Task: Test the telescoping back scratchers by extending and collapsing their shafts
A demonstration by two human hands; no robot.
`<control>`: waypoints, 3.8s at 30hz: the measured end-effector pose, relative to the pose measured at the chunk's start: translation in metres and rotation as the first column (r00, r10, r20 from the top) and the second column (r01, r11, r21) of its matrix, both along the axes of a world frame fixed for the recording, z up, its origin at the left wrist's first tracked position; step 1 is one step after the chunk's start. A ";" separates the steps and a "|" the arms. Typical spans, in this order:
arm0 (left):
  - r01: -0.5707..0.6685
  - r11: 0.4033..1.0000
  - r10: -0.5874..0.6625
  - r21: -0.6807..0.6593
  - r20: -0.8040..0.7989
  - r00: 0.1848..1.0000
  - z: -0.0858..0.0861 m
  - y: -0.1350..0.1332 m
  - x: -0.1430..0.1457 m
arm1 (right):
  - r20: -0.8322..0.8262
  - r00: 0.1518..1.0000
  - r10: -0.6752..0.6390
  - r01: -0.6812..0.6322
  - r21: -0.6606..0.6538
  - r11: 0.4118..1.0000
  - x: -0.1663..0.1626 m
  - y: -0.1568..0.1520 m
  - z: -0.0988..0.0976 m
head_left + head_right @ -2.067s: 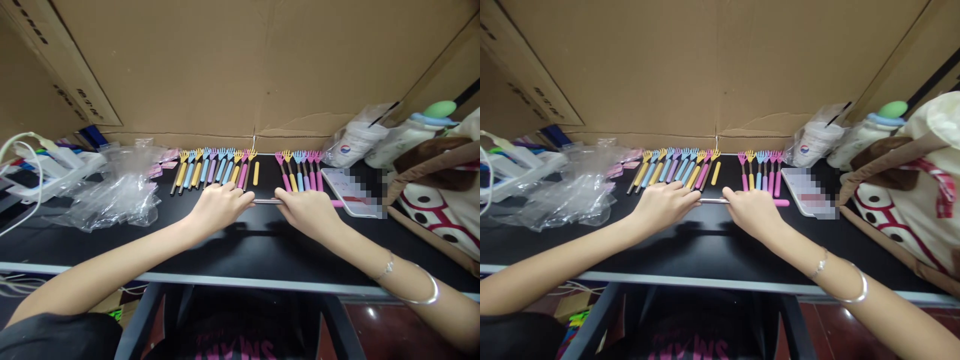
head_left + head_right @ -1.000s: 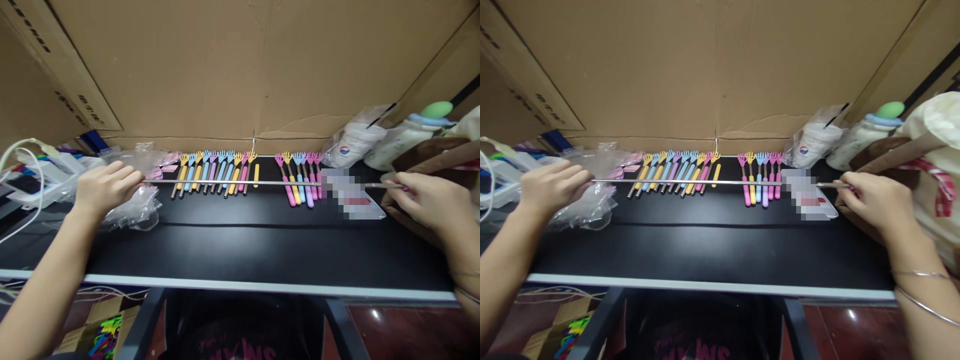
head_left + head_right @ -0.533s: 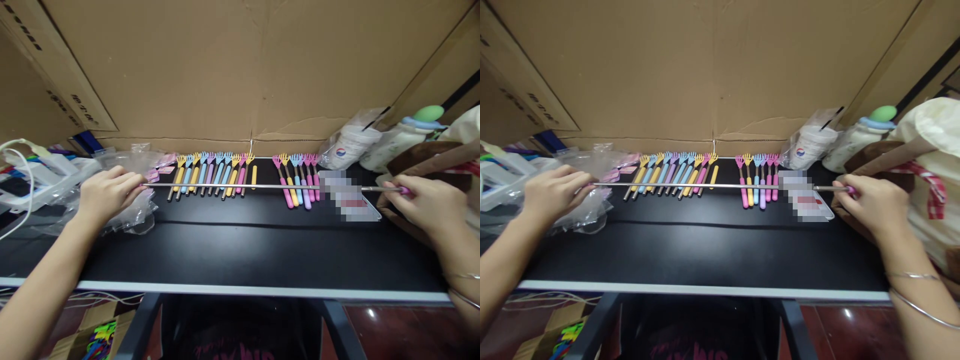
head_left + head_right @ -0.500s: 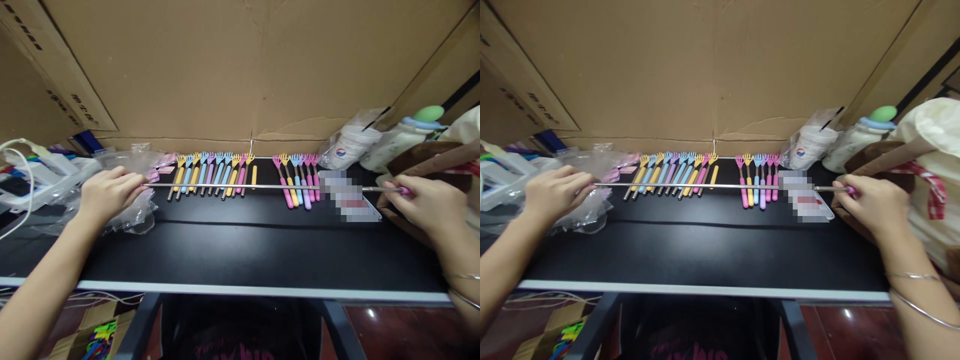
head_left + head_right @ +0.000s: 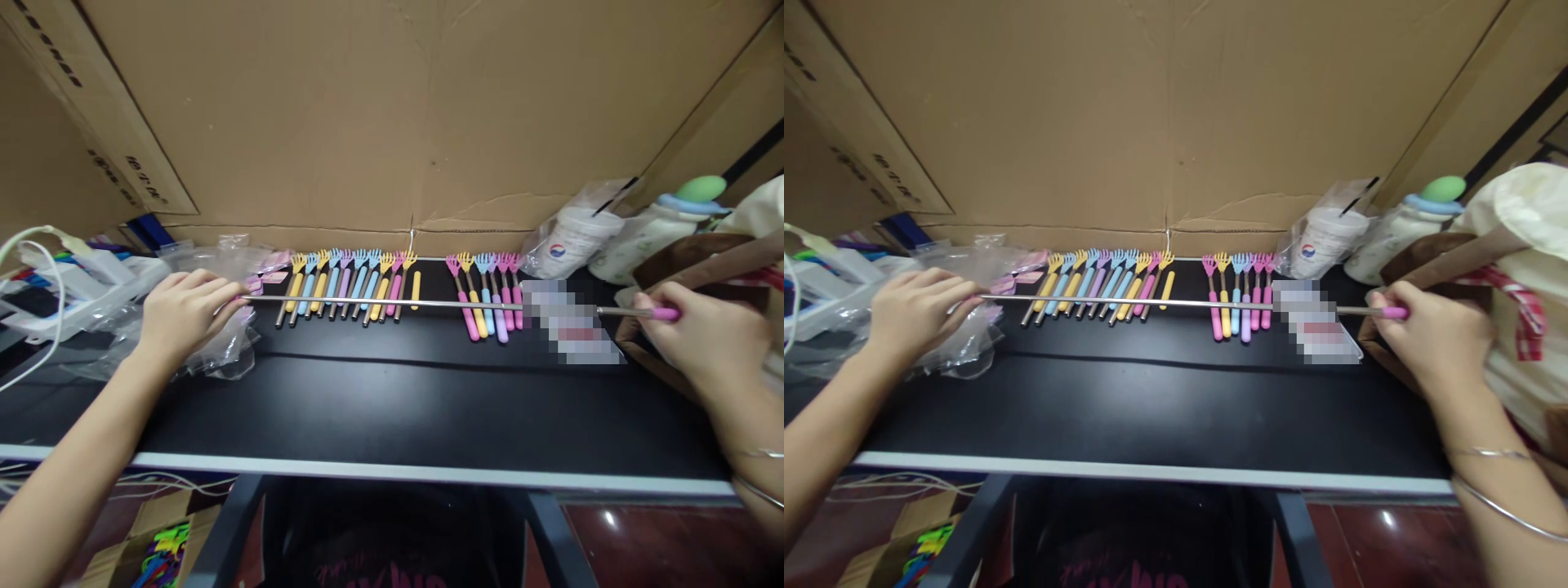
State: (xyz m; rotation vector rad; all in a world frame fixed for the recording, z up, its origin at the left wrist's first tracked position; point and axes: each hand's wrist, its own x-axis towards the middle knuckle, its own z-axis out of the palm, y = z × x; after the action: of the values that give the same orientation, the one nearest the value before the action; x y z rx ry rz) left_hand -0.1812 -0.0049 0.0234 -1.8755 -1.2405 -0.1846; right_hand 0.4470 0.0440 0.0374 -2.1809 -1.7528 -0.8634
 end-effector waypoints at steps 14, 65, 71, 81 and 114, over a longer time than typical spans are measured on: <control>0.228 0.969 -0.231 -0.092 -0.030 0.972 0.004 0.006 0.048 | 0.132 0.963 0.233 -0.210 -0.170 0.963 -0.073 -0.013 -0.001; 0.115 0.993 -0.113 -0.001 -0.187 0.976 0.017 0.014 -0.013 | 0.094 0.892 0.441 -0.411 -0.234 0.881 0.024 0.008 0.000; 0.064 0.998 -0.068 -0.029 -0.173 0.983 0.011 0.009 -0.007 | 0.110 0.926 0.360 -0.318 -0.282 0.905 0.020 0.005 0.002; 0.034 0.999 -0.039 -0.034 -0.152 0.988 0.010 0.004 -0.015 | 0.127 0.973 0.194 -0.135 -0.369 0.919 0.017 0.010 -0.003; 0.509 0.848 -0.492 -0.147 0.139 0.860 0.000 0.004 0.195 | 0.125 0.597 0.792 -0.751 -0.260 0.607 -0.204 -0.044 -0.011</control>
State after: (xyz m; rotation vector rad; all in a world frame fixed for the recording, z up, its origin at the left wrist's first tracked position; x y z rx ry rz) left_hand 0.0137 -0.0005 0.0236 -2.3492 -0.8186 -0.4629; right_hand 0.2434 0.0002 0.0263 -1.1207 -2.6483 -0.7314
